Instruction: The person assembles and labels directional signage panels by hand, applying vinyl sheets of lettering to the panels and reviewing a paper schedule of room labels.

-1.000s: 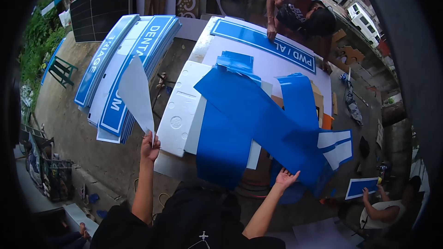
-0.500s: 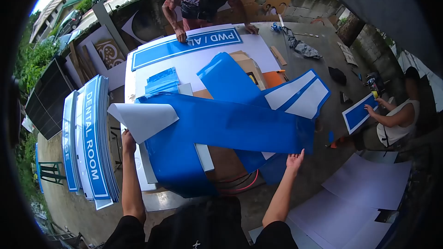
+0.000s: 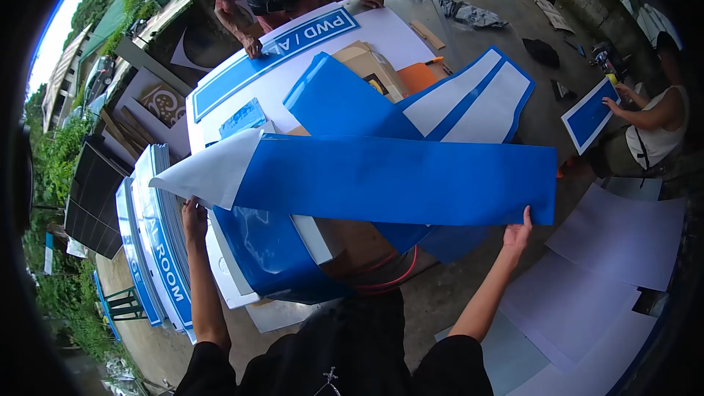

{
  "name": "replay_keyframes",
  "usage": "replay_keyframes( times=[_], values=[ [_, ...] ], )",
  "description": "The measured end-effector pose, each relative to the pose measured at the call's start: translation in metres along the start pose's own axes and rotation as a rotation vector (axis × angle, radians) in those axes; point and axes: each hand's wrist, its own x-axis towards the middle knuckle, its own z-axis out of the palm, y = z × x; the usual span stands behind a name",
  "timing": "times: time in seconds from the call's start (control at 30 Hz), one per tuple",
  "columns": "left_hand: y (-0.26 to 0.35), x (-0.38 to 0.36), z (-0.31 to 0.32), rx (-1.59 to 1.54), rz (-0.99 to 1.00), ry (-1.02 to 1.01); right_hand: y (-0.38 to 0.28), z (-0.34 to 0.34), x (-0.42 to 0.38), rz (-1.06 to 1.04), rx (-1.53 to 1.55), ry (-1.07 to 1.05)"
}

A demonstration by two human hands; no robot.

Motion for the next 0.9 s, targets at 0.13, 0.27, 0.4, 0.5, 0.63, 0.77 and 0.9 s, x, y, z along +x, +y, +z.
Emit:
replay_keyframes(
  times=[0.13, 0.27, 0.4, 0.5, 0.63, 0.77, 0.9],
  values=[
    [-0.002, 0.036, 0.041, 0.141, -0.055, -0.170, -0.006, -0.058, -0.056, -0.033, 0.165, 0.153],
    [-0.015, 0.066, 0.089, 0.180, 0.206, -0.517, 0.038, -0.127, -0.096, -0.037, 0.253, 0.383],
    [-0.048, 0.139, 0.084, 0.335, 0.325, -0.687, 0.089, -0.141, -0.118, 0.076, 0.258, 0.641],
    [-0.053, 0.145, 0.100, 0.312, 0.230, -0.574, 0.121, -0.161, -0.108, 0.242, 0.202, 0.837],
    [-0.024, 0.093, 0.128, -0.031, -0.115, -0.359, 0.152, -0.186, -0.091, 0.337, 0.280, 0.748],
    [-0.046, 0.109, 0.048, -0.303, 0.038, -0.466, 0.136, -0.105, -0.112, 0.465, 0.190, 0.946],
    [-0.019, 0.060, -0.026, -0.371, 0.081, -0.348, 0.168, -0.132, -0.113, 0.152, -0.193, 0.515]
  ],
)
